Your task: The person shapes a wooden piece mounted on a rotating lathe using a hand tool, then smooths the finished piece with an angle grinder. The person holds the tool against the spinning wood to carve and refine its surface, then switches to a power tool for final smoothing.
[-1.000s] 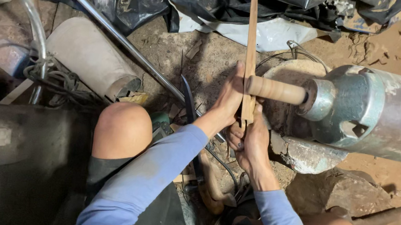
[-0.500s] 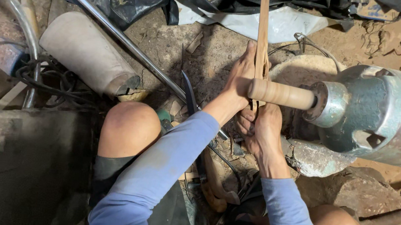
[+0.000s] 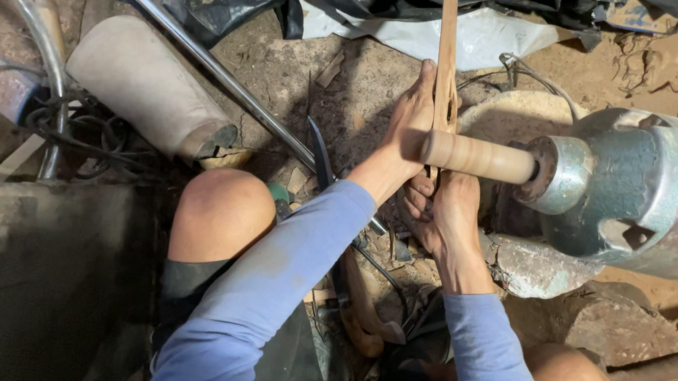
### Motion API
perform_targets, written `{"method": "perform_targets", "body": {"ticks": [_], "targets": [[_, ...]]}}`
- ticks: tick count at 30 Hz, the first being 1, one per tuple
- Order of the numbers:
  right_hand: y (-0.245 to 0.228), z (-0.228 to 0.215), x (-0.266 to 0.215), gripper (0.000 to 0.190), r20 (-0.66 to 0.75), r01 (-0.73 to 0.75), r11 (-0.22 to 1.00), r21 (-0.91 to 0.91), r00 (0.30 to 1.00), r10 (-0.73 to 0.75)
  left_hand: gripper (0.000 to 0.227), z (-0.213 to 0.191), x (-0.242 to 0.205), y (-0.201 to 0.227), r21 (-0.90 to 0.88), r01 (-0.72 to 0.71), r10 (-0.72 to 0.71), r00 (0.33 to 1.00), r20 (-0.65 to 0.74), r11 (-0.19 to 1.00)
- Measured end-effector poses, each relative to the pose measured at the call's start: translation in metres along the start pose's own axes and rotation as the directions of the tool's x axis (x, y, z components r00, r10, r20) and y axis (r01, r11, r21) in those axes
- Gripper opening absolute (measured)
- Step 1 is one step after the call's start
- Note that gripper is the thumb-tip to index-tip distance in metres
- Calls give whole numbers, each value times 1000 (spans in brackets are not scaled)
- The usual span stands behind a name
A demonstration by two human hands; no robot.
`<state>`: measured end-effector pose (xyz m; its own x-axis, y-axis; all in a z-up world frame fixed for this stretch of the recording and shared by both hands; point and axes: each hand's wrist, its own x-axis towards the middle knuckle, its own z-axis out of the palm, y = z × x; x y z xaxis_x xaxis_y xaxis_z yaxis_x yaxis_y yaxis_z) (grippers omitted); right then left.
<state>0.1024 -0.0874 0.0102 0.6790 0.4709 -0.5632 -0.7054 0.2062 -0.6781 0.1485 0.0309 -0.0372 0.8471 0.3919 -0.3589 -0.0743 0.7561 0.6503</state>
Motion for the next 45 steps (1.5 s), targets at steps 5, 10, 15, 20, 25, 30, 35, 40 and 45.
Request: {"method": "perform_targets", "body": {"ticks": [5, 10, 15, 20, 25, 30, 35, 40, 45], "targets": [[2, 3, -12, 28, -3, -28, 1000, 2, 1000, 28, 65, 1, -11, 0, 15, 27, -26, 998, -63, 1000], [0, 8, -41, 39, 58, 69, 990, -126, 996, -62, 74, 2, -44, 1, 56, 82, -80, 996, -33, 995], [11, -2, -82, 46, 57, 129, 896, -425, 992, -116, 72, -6, -92, 4, 26, 111, -112, 991, 70, 994], [33, -18, -108, 37, 130, 204, 742, -638, 979, -157, 61, -31, -114, 26, -57, 196, -193, 980, 53, 979], [31, -27, -122, 46, 334, 165, 900, -405, 942, -22, 64, -38, -125, 18, 81, -10, 9, 1000, 16, 997], [17, -25, -126, 58, 350, -6, 916, -401, 923, 159, 66, -32, -126, 19, 112, 88, -89, 996, 7, 990], [20, -24, -104, 60, 436, 85, 929, -360, 896, 87, 78, -29, -120, 36, 369, 86, -124, 989, 82, 925], [21, -14, -84, 67, 492, 368, 778, -510, 866, -87, 55, -23, -123, 53, 209, 80, -81, 997, -4, 975], [16, -14, -82, 74, 453, 158, 827, -540, 882, 128, 61, -35, -124, 51, 121, 39, -30, 997, -77, 992]]}}
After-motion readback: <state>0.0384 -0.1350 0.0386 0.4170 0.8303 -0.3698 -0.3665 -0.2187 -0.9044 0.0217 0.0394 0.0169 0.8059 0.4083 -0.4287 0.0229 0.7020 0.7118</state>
